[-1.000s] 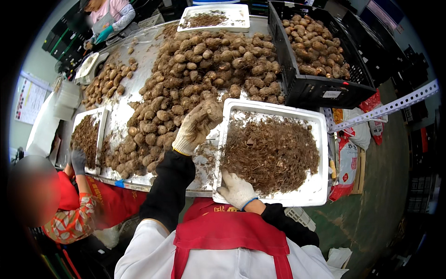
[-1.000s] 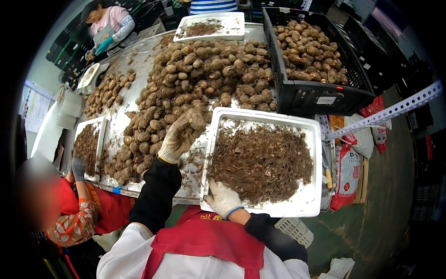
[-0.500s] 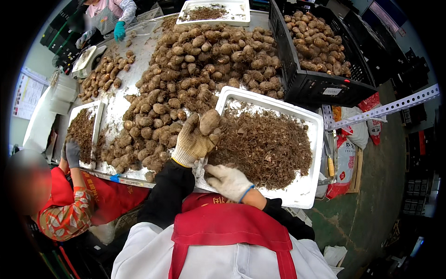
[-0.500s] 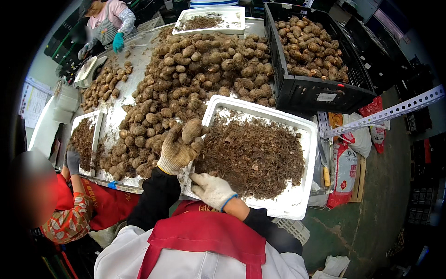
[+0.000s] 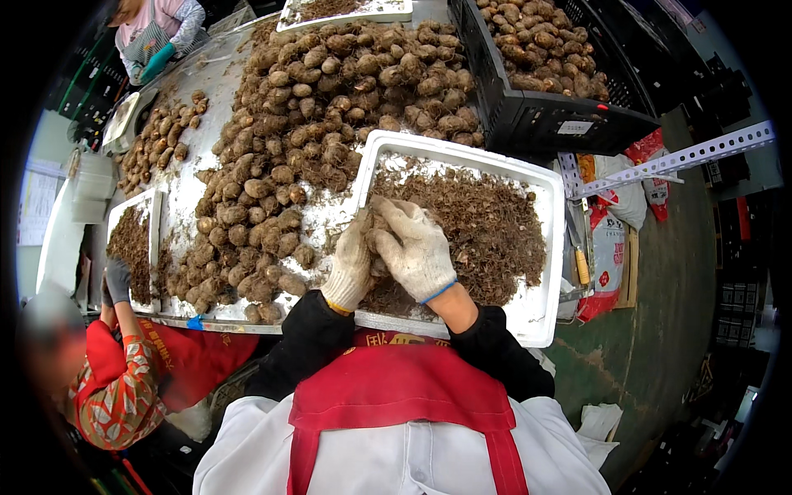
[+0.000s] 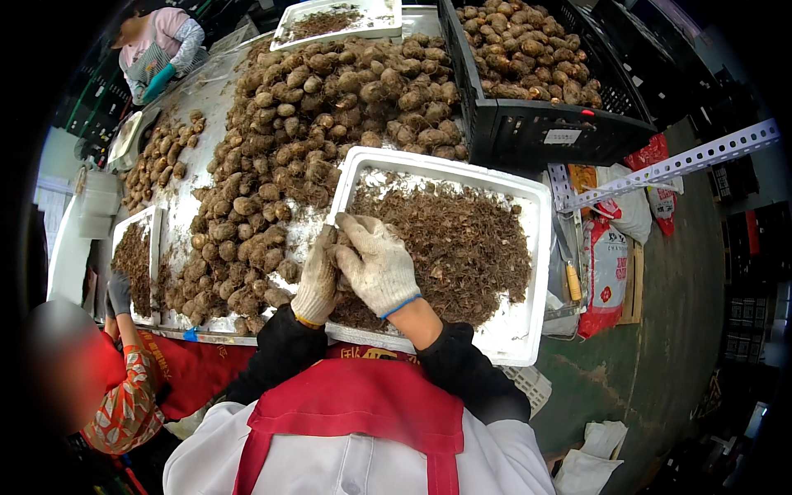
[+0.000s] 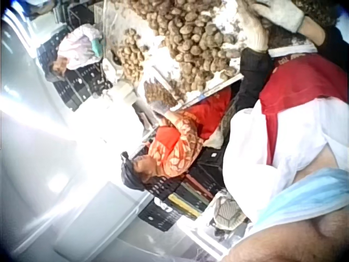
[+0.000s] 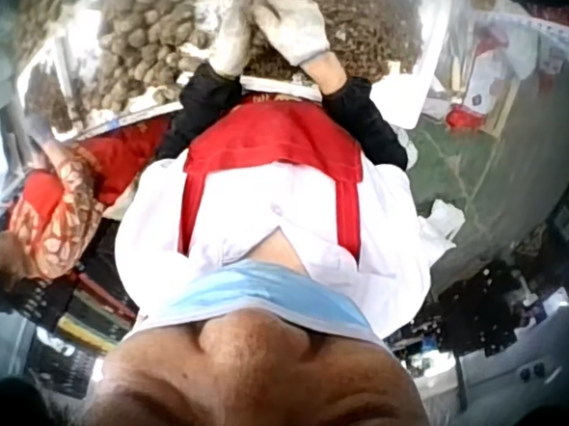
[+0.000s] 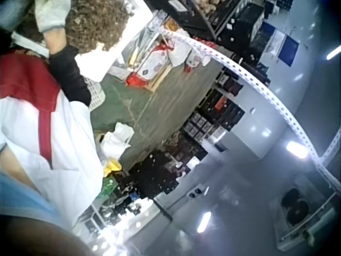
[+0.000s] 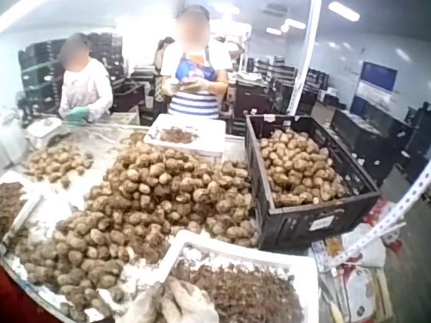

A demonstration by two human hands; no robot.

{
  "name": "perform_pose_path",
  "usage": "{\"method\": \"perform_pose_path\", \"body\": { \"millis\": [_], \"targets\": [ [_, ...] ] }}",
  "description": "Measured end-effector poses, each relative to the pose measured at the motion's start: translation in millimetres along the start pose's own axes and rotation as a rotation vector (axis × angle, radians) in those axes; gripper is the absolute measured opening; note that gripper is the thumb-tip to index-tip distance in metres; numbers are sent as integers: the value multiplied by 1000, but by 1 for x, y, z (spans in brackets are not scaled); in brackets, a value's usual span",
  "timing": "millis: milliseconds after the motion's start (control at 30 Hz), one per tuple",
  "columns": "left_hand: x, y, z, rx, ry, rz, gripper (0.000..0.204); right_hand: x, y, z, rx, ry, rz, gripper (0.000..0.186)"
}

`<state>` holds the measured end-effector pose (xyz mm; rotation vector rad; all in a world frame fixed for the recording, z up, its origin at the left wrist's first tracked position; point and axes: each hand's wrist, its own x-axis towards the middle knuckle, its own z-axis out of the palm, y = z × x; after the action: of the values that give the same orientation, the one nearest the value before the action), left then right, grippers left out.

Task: The person is peeling the outer skin off of small, brown root vegetables, likely chestnuts or similar nuts, using their gloved hands. They pick up each item from a large pile on a metal table, rub the skin off, and place the peeled item into a white tray. The discarded skins accumulate in the tray. Other workers are visible in the background performing the same task.

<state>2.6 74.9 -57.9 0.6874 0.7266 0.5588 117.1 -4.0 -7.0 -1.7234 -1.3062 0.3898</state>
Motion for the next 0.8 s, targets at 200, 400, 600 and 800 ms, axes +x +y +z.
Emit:
{"method": "perform_pose_path", "body": {
  "millis": [200,400,600,800],
  "targets": [
    [-10,8,-4,192,-187,46,37,-13,13,-3,486,56,167,28],
    [-20,13,-3,-10,-266,-137,57,-16,46,-23,398,4,529,36],
    [-12,0,-22,-56,-251,-109,56,-9,-4,-41,301,-170,390,43],
    [-8,-4,-4,404,-69,245,39,-21,13,-6,127,141,-51,25]
  ]
}}
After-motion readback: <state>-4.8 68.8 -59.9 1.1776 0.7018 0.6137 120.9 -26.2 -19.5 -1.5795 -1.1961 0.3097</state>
